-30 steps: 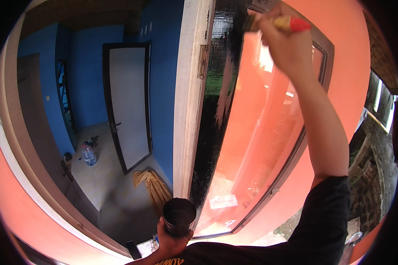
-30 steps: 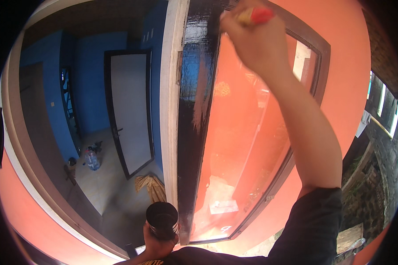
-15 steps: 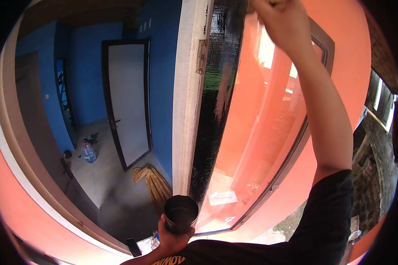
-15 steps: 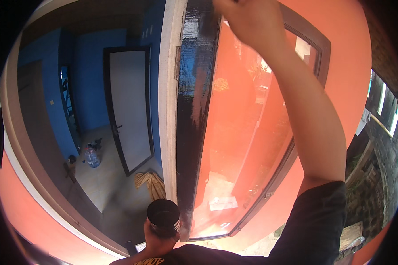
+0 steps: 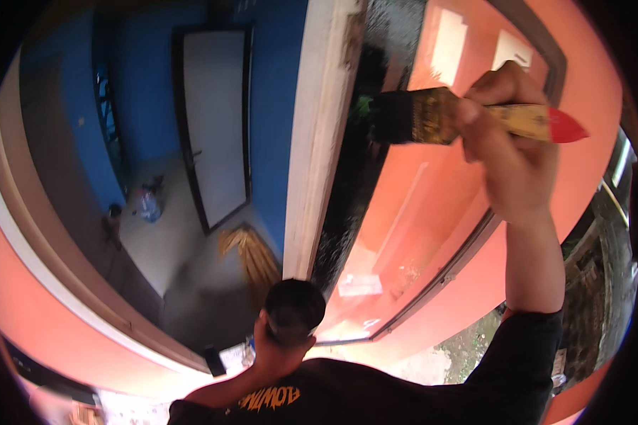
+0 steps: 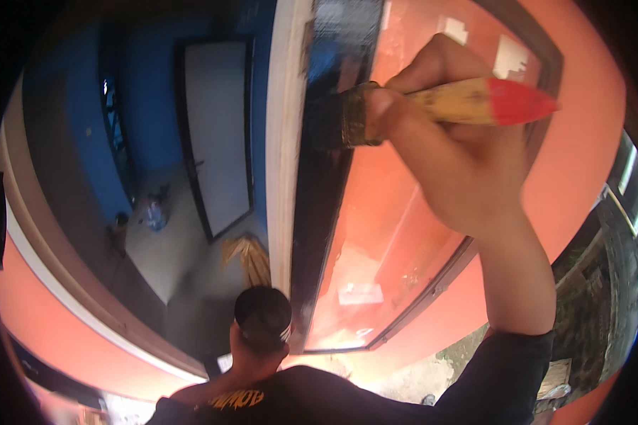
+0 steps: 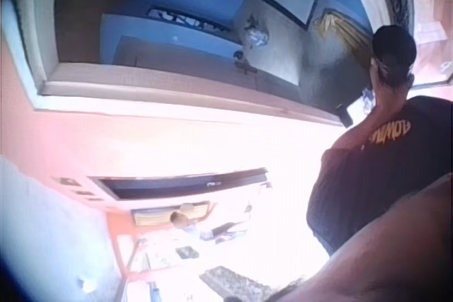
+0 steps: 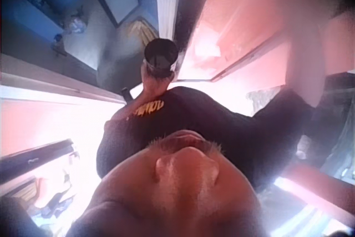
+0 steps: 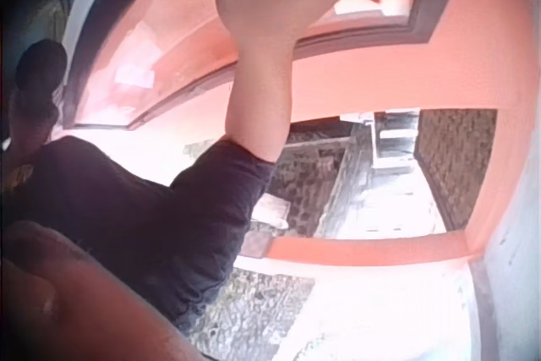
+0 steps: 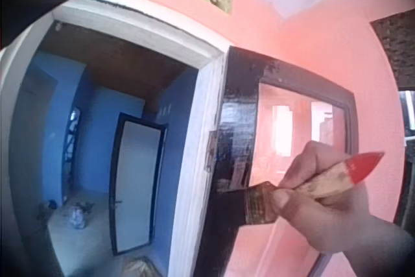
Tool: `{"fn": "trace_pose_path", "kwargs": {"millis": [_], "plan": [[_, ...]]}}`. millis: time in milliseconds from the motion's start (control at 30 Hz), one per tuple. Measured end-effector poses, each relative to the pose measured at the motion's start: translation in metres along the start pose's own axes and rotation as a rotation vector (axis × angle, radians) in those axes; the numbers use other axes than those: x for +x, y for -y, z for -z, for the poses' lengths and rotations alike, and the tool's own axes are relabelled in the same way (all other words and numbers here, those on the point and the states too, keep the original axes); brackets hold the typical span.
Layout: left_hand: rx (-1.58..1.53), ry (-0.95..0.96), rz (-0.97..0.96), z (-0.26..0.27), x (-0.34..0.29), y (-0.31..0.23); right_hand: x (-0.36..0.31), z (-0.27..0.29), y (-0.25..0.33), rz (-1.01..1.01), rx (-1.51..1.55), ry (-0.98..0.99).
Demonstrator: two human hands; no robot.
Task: The person paints a door frame black using a brush and a small paint can. They repeatedly dip the brush into the can and apply paint along the vertical edge of the frame, occasionally wiping excess paint with a cloth.
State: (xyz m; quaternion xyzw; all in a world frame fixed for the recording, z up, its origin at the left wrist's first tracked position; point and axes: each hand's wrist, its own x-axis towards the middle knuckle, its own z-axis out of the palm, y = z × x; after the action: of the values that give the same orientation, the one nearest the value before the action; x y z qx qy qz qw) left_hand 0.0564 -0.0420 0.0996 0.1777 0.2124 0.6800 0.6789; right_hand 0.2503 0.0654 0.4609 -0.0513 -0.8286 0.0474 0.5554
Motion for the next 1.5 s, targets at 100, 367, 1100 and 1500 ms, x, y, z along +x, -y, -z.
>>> {"fn": "trace_pose_path", "kwargs": {"millis": [100, 367, 1100, 1500], "plan": [[0.063, 0.074, -0.071, 0.012, 0.001, 0.005, -0.008, -0.008, 0.011, -0.304, 0.191, 0.178], [-0.058, 0.164, -0.084, -0.017, -0.009, -0.006, -0.045, -0.076, 0.005, -0.374, 0.340, 0.760], [-0.219, 0.164, -0.110, -0.022, -0.014, -0.016, -0.076, -0.126, -0.005, -0.468, 0.295, 0.961], [-0.250, 0.042, -0.027, -0.026, -0.014, -0.024, -0.086, -0.093, -0.032, -0.850, 0.762, 0.557]]}}
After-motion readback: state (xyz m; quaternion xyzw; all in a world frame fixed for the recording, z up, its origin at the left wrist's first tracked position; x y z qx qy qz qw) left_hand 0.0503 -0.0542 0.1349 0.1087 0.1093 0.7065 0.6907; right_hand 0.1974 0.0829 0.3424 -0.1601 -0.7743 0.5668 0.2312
